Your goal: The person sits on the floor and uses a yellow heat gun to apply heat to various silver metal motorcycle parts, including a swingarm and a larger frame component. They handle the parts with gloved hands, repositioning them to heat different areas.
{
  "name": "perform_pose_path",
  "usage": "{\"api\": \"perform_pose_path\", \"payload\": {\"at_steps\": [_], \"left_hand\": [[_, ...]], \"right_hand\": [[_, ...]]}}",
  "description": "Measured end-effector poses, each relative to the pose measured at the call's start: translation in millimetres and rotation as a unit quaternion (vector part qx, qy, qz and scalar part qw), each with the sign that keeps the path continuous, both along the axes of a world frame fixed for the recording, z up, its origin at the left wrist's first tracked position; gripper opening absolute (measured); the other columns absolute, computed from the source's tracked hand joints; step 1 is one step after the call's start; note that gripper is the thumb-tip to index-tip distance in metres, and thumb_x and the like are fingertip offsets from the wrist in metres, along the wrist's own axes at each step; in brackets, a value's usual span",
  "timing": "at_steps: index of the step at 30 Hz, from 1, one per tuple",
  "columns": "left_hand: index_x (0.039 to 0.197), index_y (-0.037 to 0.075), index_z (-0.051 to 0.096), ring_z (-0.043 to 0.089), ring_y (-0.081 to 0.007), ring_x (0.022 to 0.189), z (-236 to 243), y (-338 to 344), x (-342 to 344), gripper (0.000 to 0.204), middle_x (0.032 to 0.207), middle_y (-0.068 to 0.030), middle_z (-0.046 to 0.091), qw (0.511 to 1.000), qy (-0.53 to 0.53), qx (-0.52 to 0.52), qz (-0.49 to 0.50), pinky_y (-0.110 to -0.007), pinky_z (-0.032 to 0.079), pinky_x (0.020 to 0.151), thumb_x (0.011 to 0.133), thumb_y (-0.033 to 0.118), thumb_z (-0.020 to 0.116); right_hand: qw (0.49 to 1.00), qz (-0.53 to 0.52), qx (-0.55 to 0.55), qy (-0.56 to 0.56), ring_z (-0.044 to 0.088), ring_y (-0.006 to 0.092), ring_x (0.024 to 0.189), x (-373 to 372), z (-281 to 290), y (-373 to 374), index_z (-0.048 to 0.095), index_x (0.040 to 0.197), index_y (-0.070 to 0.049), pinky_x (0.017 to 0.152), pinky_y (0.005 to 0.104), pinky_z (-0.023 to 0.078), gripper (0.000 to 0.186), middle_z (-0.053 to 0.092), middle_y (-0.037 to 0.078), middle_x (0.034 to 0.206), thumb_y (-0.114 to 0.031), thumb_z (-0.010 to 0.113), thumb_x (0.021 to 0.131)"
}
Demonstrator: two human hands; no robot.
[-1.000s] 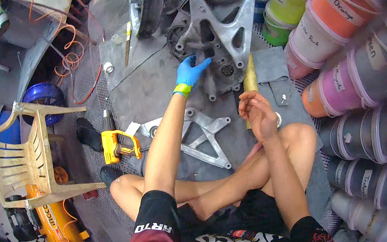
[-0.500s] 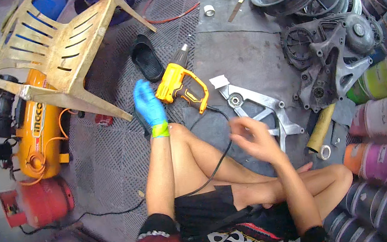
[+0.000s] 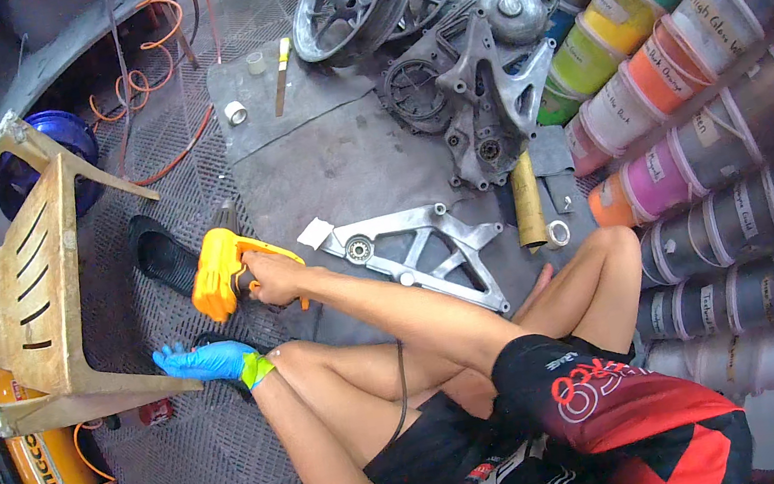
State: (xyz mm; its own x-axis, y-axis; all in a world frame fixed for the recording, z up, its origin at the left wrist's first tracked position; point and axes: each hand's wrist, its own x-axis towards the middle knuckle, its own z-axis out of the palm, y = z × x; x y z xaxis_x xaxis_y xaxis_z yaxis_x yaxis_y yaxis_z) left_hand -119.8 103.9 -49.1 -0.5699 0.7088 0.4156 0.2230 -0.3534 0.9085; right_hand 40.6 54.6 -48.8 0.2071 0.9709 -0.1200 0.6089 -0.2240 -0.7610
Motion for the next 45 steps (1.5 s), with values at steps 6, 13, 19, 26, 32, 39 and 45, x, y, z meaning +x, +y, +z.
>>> {"api": "perform_pose_path", "payload": {"at_steps": [6,13,19,26,32,39,45], "left_hand": [[0.145,0.006,0.049,0.054,-0.0314,0.122,1,3,-2,0.062,0.138,-0.0174,0.054,0.991,-0.094,-0.07,-0.061,-0.048,0.039,0.104,0.106,0.05,0.032],[0.142,0.004,0.051,0.055,-0.0269,0.117,-5,2,11,0.063,0.134,-0.014,0.057,0.966,-0.066,-0.138,-0.207,-0.047,0.04,0.103,0.105,0.051,0.033],[0.113,-0.001,0.07,0.066,-0.0203,0.081,-25,0,38,0.032,0.092,-0.01,0.073,0.852,0.117,-0.178,-0.478,-0.036,0.053,0.076,0.1,0.026,0.06],[0.104,-0.003,0.072,0.071,-0.0272,0.081,-12,-22,77,0.039,0.089,-0.0202,0.074,0.783,0.252,-0.213,-0.527,-0.04,0.054,0.075,0.096,0.034,0.066],[0.1,-0.002,0.073,0.071,-0.0332,0.081,-8,-29,75,0.044,0.09,-0.0219,0.073,0.79,0.3,-0.218,-0.488,-0.043,0.053,0.075,0.095,0.04,0.065],[0.097,-0.001,0.074,0.07,-0.0368,0.079,-14,-26,78,0.042,0.086,-0.022,0.072,0.783,0.303,-0.218,-0.497,-0.045,0.053,0.073,0.094,0.04,0.065],[0.097,0.0,0.074,0.071,-0.0372,0.081,-15,-25,79,0.041,0.088,-0.0225,0.073,0.778,0.31,-0.22,-0.5,-0.045,0.053,0.074,0.093,0.04,0.066]], "right_hand": [[0.918,0.077,0.167,0.352,0.061,0.0167,0.104,45,120,-100,0.042,0.144,0.0,0.088,0.0345,0.051,0.075,0.062,0.01,0.118,-0.021,0.081,0.084],[0.808,-0.082,0.251,0.527,0.06,0.0137,0.063,110,186,-280,0.043,0.143,-0.003,0.058,0.0243,0.051,0.069,0.06,0.006,0.097,-0.034,0.075,0.091],[0.829,-0.26,0.327,0.371,0.056,0.0141,0.058,190,239,-332,0.05,0.126,-0.009,0.046,0.0268,0.047,0.041,0.056,0.003,0.091,-0.031,0.067,0.096],[0.867,-0.426,0.201,0.162,0.055,0.0119,0.049,280,277,-319,0.058,0.091,-0.011,0.043,0.0276,0.045,0.026,0.056,-0.001,0.065,-0.029,0.076,0.09],[0.865,-0.439,0.175,0.167,0.055,0.0121,0.048,314,269,-308,0.056,0.086,-0.011,0.043,0.0286,0.045,0.025,0.057,0.0,0.066,-0.026,0.076,0.09],[0.867,-0.429,0.197,0.16,0.055,0.012,0.049,319,268,-292,0.057,0.094,-0.012,0.042,0.0278,0.043,0.02,0.057,0.0,0.067,-0.022,0.074,0.091],[0.867,-0.427,0.189,0.173,0.055,0.0117,0.05,315,271,-289,0.06,0.098,-0.01,0.044,0.0271,0.044,0.018,0.058,0.0,0.071,-0.021,0.073,0.091]]}}
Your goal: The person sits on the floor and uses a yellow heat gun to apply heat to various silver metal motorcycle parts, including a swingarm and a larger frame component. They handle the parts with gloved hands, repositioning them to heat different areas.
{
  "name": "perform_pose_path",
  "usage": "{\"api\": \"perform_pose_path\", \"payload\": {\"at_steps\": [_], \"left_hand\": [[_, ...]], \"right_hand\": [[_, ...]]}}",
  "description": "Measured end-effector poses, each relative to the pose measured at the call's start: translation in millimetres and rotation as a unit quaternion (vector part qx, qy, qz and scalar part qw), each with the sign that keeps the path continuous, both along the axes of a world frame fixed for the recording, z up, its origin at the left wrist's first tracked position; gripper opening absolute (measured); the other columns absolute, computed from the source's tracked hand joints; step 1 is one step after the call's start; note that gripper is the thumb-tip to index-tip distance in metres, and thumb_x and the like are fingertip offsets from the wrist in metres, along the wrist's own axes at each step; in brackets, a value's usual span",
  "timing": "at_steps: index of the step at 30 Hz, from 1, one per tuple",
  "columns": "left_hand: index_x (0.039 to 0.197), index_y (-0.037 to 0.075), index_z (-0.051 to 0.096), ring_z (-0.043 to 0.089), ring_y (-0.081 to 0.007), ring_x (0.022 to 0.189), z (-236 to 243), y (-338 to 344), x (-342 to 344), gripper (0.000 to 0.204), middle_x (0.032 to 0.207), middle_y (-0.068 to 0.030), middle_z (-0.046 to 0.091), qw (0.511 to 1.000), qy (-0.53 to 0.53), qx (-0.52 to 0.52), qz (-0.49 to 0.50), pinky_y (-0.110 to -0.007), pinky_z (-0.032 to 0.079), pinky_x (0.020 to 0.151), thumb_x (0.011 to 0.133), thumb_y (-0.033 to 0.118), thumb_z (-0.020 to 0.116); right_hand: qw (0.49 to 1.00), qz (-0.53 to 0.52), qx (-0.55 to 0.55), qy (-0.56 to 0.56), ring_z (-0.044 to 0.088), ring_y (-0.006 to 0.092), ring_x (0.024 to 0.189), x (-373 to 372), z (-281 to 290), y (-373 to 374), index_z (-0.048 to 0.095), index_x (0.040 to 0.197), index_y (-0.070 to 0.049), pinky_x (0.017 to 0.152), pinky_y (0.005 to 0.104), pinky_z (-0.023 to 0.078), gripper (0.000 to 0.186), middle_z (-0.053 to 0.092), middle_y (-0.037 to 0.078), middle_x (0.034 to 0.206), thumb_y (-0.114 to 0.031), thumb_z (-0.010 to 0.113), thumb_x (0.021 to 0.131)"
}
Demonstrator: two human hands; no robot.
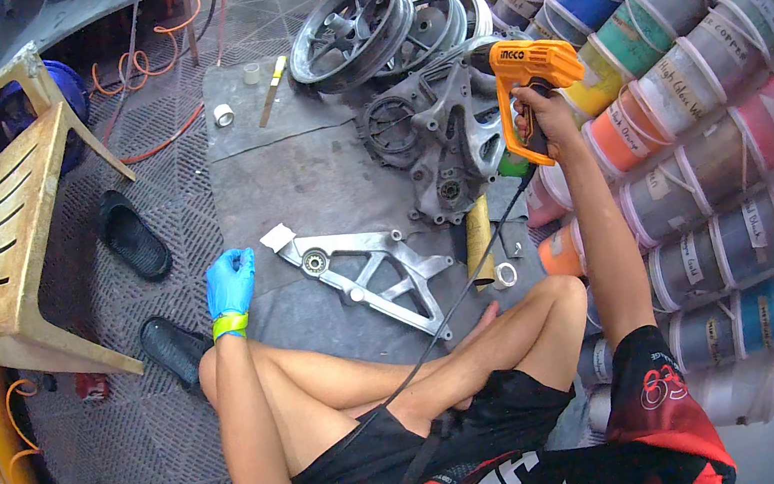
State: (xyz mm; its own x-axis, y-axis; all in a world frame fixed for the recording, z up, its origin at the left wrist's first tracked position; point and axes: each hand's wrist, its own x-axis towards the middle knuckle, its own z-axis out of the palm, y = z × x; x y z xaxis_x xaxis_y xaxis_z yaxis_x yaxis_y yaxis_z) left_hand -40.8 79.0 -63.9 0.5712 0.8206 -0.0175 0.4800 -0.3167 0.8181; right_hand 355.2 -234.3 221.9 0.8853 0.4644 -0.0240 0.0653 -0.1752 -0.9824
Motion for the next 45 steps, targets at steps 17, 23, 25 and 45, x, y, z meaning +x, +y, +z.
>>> {"api": "perform_pose_path", "payload": {"at_steps": [17,23,25,45], "left_hand": [[0.099,-0.002,0.074,0.072,-0.0382,0.088,3,-3,2,0.042,0.094,-0.0235,0.073,1.0,0.009,-0.001,-0.014,-0.045,0.055,0.078,0.093,0.039,0.065],[0.098,-0.003,0.074,0.072,-0.0383,0.087,4,-4,1,0.043,0.093,-0.0239,0.073,1.0,0.006,-0.015,-0.016,-0.045,0.055,0.077,0.094,0.038,0.064],[0.098,-0.003,0.074,0.072,-0.0384,0.086,4,-2,1,0.043,0.092,-0.0239,0.073,1.0,0.011,-0.016,-0.025,-0.045,0.055,0.077,0.094,0.039,0.064],[0.101,-0.001,0.074,0.072,-0.0373,0.091,1,-7,4,0.042,0.097,-0.0223,0.074,1.0,-0.006,-0.029,-0.007,-0.044,0.055,0.081,0.094,0.04,0.065]], "right_hand": [[1.0,0.017,0.003,0.007,0.057,0.0111,0.052,15,-9,5,0.061,0.096,-0.01,0.044,0.0271,0.047,0.015,0.058,-0.001,0.071,-0.02,0.071,0.091],[1.0,0.017,0.022,0.012,0.055,0.0124,0.047,11,-6,11,0.061,0.086,-0.008,0.043,0.0283,0.046,0.015,0.059,0.001,0.067,-0.019,0.07,0.091],[1.0,0.003,0.017,0.013,0.055,0.0125,0.048,9,-5,12,0.061,0.085,-0.008,0.043,0.0284,0.046,0.015,0.058,0.001,0.067,-0.019,0.07,0.091],[0.999,0.02,-0.033,0.004,0.058,0.0136,0.051,15,12,11,0.06,0.091,-0.01,0.045,0.0307,0.05,0.019,0.06,0.001,0.07,-0.024,0.073,0.091]]}}
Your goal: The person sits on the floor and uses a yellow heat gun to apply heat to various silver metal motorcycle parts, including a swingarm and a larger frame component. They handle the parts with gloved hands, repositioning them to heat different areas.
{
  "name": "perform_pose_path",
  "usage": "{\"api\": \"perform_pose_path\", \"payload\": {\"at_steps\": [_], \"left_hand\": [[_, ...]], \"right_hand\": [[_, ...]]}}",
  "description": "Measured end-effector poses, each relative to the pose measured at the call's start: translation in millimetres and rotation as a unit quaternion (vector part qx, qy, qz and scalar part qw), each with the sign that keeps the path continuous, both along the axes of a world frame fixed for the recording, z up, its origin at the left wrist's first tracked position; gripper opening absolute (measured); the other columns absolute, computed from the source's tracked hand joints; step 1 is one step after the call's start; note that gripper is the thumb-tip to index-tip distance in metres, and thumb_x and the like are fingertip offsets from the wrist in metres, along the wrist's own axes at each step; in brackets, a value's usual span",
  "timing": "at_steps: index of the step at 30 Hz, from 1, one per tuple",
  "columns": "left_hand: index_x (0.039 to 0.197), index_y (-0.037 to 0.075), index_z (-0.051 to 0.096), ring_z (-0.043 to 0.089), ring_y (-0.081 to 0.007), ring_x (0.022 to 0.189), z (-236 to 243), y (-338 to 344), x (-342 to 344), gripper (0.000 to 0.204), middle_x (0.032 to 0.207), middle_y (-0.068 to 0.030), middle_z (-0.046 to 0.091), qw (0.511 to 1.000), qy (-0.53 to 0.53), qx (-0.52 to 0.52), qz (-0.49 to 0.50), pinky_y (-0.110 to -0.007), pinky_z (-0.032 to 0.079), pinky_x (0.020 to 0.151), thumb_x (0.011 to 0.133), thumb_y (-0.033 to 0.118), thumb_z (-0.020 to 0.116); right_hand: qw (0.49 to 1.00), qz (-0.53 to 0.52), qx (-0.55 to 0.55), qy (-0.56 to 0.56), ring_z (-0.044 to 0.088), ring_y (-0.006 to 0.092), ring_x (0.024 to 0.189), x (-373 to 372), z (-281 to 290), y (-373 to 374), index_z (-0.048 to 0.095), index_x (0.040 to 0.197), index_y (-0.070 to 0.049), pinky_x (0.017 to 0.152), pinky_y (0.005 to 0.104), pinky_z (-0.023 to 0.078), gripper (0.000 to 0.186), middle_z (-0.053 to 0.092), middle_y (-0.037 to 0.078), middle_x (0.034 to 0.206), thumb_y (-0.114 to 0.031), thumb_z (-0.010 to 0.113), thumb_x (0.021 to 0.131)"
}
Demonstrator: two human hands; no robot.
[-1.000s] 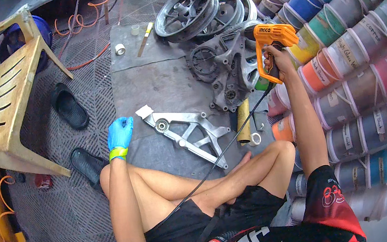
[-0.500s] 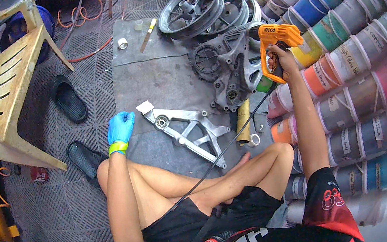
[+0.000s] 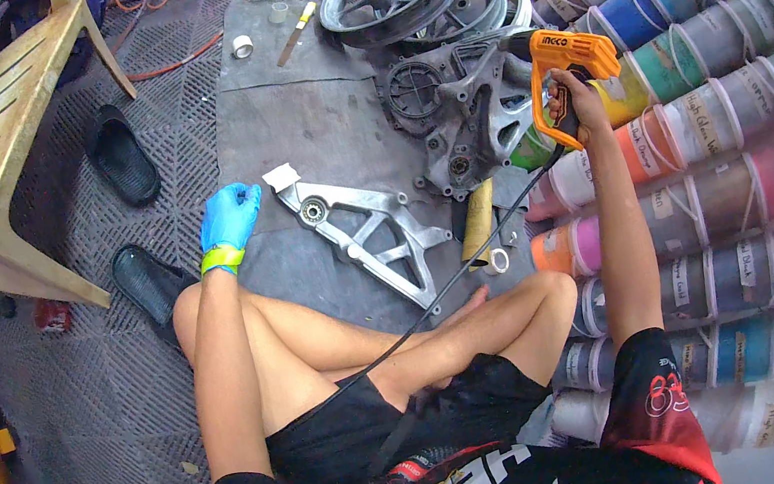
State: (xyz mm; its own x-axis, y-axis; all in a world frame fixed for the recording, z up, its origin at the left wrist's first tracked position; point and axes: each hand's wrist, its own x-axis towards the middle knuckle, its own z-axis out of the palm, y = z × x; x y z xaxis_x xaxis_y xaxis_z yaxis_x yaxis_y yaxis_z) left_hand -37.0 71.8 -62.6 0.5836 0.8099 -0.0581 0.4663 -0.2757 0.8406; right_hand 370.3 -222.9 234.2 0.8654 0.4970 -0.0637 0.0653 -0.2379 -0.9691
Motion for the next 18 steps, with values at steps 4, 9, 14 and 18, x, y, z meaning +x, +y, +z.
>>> {"api": "perform_pose_path", "payload": {"at_steps": [4,9,14,18], "left_hand": [[0.102,-0.001,0.074,0.072,-0.0372,0.09,-2,-1,4,0.042,0.097,-0.0225,0.074,1.0,0.007,0.017,-0.002,-0.044,0.055,0.081,0.094,0.04,0.066],[0.099,0.001,0.074,0.069,-0.0421,0.096,-1,-2,5,0.042,0.099,-0.0235,0.072,1.0,-0.008,-0.003,0.006,-0.047,0.054,0.081,0.093,0.041,0.064],[0.1,0.002,0.073,0.067,-0.044,0.097,-10,3,6,0.04,0.1,-0.0243,0.07,1.0,-0.01,0.007,-0.01,-0.048,0.054,0.082,0.093,0.04,0.064],[0.102,0.003,0.073,0.067,-0.0441,0.098,-12,2,7,0.04,0.102,-0.0244,0.07,1.0,-0.016,-0.014,-0.012,-0.048,0.054,0.083,0.093,0.041,0.063]], "right_hand": [[1.0,0.002,-0.014,0.008,0.057,0.0138,0.049,3,6,-1,0.059,0.09,-0.01,0.044,0.03,0.048,0.02,0.059,0.002,0.068,-0.025,0.073,0.092],[0.999,-0.003,-0.032,-0.023,0.057,0.0133,0.05,2,4,-1,0.06,0.09,-0.01,0.044,0.0287,0.048,0.018,0.06,0.001,0.068,-0.024,0.072,0.093],[0.999,0.01,-0.012,-0.032,0.058,0.0135,0.05,8,3,-9,0.062,0.093,-0.011,0.046,0.0272,0.049,0.016,0.06,0.001,0.068,-0.024,0.072,0.093],[0.999,0.025,-0.047,-0.011,0.058,0.0128,0.05,13,15,-11,0.063,0.094,-0.011,0.047,0.0266,0.05,0.016,0.062,0.001,0.07,-0.026,0.07,0.094]]}}
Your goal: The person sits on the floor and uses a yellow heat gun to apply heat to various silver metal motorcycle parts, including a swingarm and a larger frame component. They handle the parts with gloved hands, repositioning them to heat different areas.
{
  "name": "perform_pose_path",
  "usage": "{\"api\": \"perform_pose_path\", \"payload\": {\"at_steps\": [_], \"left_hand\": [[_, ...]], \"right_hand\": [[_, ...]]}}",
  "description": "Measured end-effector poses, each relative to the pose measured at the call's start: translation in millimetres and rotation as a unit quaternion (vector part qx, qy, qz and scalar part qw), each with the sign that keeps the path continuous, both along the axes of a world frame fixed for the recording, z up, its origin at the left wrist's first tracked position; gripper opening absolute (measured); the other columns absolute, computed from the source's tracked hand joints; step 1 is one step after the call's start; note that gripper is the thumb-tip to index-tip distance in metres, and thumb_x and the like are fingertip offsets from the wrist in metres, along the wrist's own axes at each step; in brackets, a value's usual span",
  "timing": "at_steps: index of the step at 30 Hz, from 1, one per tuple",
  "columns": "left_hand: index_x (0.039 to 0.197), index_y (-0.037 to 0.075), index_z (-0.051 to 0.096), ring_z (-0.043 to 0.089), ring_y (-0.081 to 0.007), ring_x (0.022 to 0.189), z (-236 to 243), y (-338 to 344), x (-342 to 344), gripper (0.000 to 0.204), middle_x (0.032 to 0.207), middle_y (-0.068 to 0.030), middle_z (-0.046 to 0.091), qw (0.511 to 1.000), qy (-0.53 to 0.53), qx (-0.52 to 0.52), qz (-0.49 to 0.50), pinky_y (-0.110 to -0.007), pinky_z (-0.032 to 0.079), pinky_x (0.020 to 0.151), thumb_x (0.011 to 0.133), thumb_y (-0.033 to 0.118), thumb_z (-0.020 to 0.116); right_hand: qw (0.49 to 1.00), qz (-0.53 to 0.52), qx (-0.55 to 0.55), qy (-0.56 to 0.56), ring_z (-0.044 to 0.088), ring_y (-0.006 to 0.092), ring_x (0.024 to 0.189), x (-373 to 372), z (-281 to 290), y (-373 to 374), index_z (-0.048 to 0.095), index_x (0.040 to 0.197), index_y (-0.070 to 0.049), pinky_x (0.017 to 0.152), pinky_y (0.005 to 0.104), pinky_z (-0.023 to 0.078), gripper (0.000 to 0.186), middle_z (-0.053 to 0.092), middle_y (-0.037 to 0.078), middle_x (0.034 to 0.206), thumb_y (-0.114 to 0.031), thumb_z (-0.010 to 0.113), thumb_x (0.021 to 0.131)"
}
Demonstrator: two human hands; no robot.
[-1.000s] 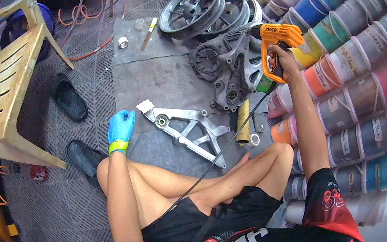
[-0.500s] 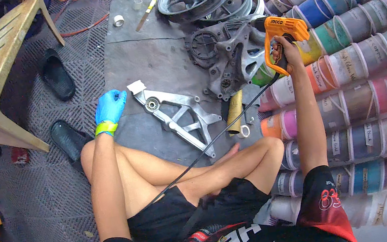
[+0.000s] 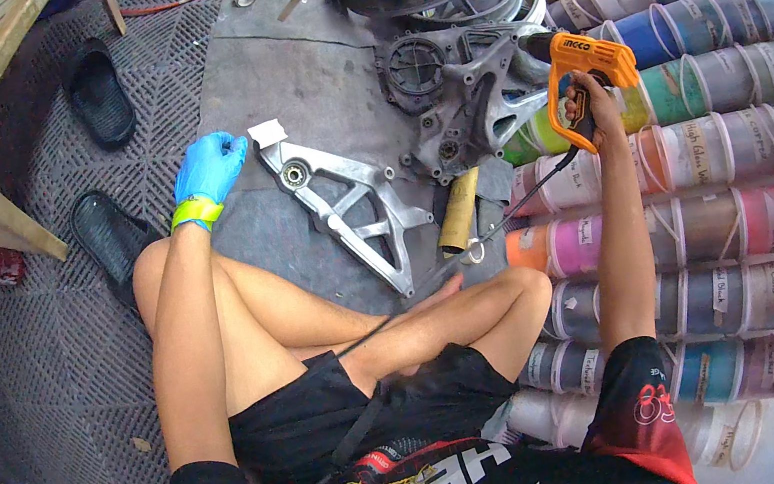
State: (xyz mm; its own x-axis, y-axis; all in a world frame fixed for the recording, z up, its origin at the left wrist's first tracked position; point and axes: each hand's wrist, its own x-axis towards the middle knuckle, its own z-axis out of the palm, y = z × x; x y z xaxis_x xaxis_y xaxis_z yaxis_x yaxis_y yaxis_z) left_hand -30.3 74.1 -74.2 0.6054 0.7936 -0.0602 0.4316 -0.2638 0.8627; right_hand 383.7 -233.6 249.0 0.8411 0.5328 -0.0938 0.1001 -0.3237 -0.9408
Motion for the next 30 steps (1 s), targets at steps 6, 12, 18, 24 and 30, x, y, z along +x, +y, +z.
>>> {"api": "perform_pose_path", "payload": {"at_steps": [6,12,18,24,30], "left_hand": [[0.107,0.004,0.073,0.067,-0.0437,0.1,2,-2,3,0.042,0.105,-0.0239,0.071,1.0,0.023,-0.018,-0.006,-0.048,0.054,0.085,0.093,0.042,0.061],[0.107,0.004,0.073,0.067,-0.0435,0.101,4,-1,1,0.042,0.104,-0.0242,0.07,0.999,0.033,-0.014,0.004,-0.048,0.054,0.085,0.093,0.042,0.061],[0.108,0.004,0.073,0.067,-0.044,0.1,9,-5,1,0.042,0.105,-0.025,0.07,0.999,0.031,-0.017,-0.007,-0.048,0.054,0.086,0.093,0.041,0.062],[0.107,0.003,0.073,0.066,-0.044,0.102,0,-2,1,0.043,0.106,-0.0242,0.07,1.0,0.02,-0.009,0.001,-0.049,0.054,0.087,0.093,0.042,0.062],[0.102,0.0,0.072,0.071,-0.0395,0.089,-3,-4,1,0.037,0.095,-0.0247,0.071,0.999,0.028,0.028,0.014,-0.044,0.054,0.078,0.094,0.036,0.064]], "right_hand": [[0.999,-0.022,0.015,-0.025,0.059,0.013,0.052,5,0,-2,0.063,0.094,-0.01,0.047,0.0272,0.051,0.017,0.062,0.002,0.071,-0.026,0.069,0.095],[0.999,-0.007,0.018,-0.043,0.06,0.0135,0.052,-4,-2,4,0.062,0.094,-0.009,0.046,0.0284,0.051,0.018,0.062,0.003,0.07,-0.025,0.069,0.095],[0.999,-0.016,0.017,-0.024,0.06,0.0133,0.05,-2,-4,2,0.061,0.093,-0.009,0.045,0.0279,0.05,0.018,0.061,0.003,0.07,-0.025,0.07,0.094],[0.999,-0.019,0.018,-0.019,0.06,0.0133,0.05,0,-6,6,0.061,0.092,-0.01,0.045,0.0275,0.05,0.02,0.062,0.003,0.069,-0.026,0.072,0.093],[1.0,-0.01,0.013,-0.023,0.06,0.0137,0.05,-2,-7,10,0.061,0.091,-0.01,0.045,0.0271,0.049,0.019,0.062,0.003,0.069,-0.026,0.071,0.093]]}}
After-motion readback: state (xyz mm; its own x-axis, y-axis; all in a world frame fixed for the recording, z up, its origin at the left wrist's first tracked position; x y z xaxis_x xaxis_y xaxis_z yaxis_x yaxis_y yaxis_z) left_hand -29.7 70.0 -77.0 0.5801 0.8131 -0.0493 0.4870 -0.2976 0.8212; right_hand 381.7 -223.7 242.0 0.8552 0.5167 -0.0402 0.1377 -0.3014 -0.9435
